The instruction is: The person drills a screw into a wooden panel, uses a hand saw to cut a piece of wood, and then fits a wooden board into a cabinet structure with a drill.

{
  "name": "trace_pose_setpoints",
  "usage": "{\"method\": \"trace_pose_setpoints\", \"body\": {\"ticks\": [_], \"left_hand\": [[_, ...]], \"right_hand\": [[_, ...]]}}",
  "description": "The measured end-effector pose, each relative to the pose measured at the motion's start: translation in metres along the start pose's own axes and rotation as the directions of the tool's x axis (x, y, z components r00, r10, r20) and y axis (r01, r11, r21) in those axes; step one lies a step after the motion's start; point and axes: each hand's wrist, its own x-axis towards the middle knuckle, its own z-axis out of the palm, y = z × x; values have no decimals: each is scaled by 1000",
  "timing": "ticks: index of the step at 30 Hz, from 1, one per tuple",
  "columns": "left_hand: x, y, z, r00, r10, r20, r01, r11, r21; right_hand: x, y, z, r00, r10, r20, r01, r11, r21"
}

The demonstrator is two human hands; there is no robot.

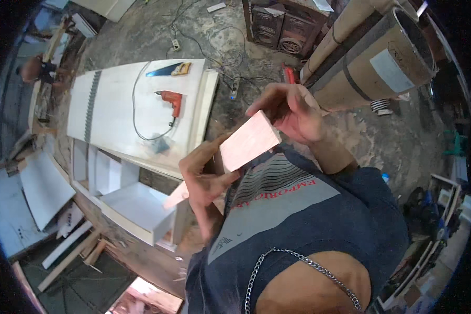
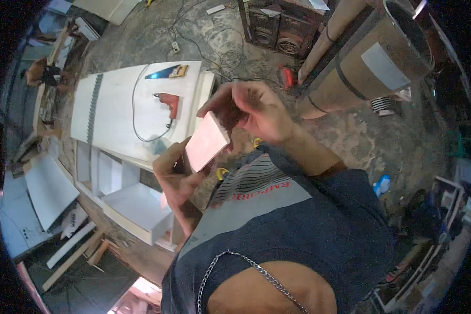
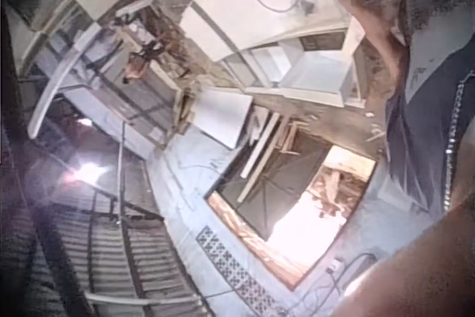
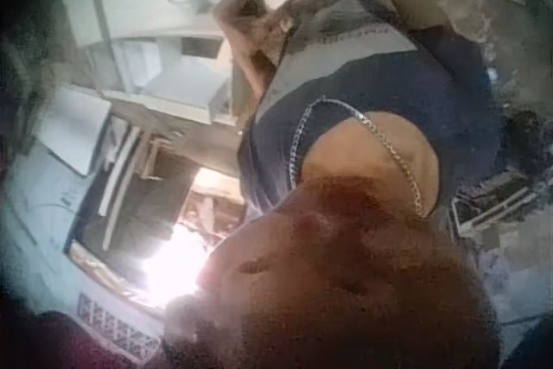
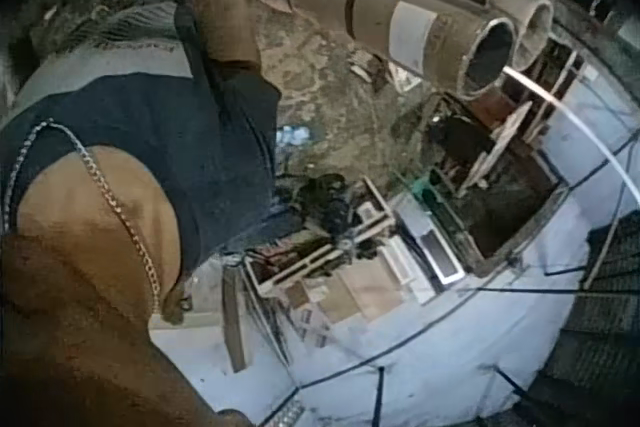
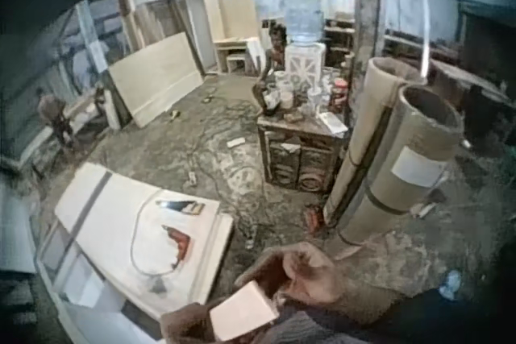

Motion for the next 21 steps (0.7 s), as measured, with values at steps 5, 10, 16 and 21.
{"method": "trace_pose_setpoints", "body": {"ticks": [5, 10, 16, 21], "left_hand": [[-2, 9, -1, 999, -42, -10, 43, 983, 179], [-3, 9, -4, 998, 63, -27, -56, 976, 211], [-5, 15, 5, 995, 64, -82, -38, 958, 283], [-6, 7, 1, 994, 58, -93, -26, 948, 318]], "right_hand": [[-1, -5, 5, 982, -28, 189, 58, 986, -158], [-8, -6, 16, 973, 114, 200, -148, 975, 166], [-8, -7, 17, 983, 141, 119, -154, 981, 114], [-11, -10, 20, 998, 58, 27, -58, 998, 9]]}}
